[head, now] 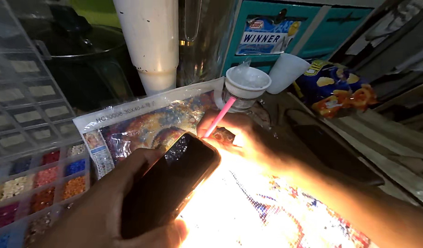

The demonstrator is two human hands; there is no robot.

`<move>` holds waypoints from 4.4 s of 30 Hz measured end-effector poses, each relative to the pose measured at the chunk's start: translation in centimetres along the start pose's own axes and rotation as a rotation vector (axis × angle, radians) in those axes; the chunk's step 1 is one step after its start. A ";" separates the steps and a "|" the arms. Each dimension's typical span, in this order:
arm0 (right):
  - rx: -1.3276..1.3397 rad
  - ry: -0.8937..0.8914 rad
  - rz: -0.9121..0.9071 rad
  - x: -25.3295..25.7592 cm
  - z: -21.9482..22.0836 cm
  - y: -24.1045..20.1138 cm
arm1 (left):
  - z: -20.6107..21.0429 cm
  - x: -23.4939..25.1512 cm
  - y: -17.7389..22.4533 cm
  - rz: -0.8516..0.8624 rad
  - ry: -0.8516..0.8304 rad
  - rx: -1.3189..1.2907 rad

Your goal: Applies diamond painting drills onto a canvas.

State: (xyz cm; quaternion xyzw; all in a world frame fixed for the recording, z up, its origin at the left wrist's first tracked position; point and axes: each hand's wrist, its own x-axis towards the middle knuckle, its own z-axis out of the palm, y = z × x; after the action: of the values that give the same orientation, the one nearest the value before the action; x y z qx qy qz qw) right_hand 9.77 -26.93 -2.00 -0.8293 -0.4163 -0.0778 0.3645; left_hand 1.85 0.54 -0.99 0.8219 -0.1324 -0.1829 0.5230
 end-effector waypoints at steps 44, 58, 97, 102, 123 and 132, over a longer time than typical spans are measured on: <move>0.039 -0.086 0.027 -8.8 -0.1 -4.6 | 0.6 -0.6 -0.3 0.218 -0.063 0.174; -0.047 -0.207 -0.014 -7.5 -0.9 -5.3 | 0.3 -0.6 -0.6 0.218 -0.089 0.098; 0.071 0.057 -0.098 -0.3 0.7 2.3 | -0.7 0.4 -0.4 0.123 -0.104 -0.100; 0.051 0.050 -0.085 -0.4 0.7 2.0 | -0.7 0.4 -0.5 0.136 -0.107 -0.107; 0.045 0.038 0.016 -2.0 -3.0 -4.0 | -1.0 -0.2 -0.8 0.140 -0.081 -0.093; 0.192 -0.050 0.034 -8.9 -0.5 -4.2 | -0.3 -0.6 0.1 0.132 -0.113 0.077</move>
State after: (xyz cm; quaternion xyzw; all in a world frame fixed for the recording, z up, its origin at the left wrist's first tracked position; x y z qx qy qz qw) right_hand 0.98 -31.28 -3.20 -0.7993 -0.4165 -0.0107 0.4331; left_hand 1.43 0.97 -0.70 0.8192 -0.2224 -0.1891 0.4936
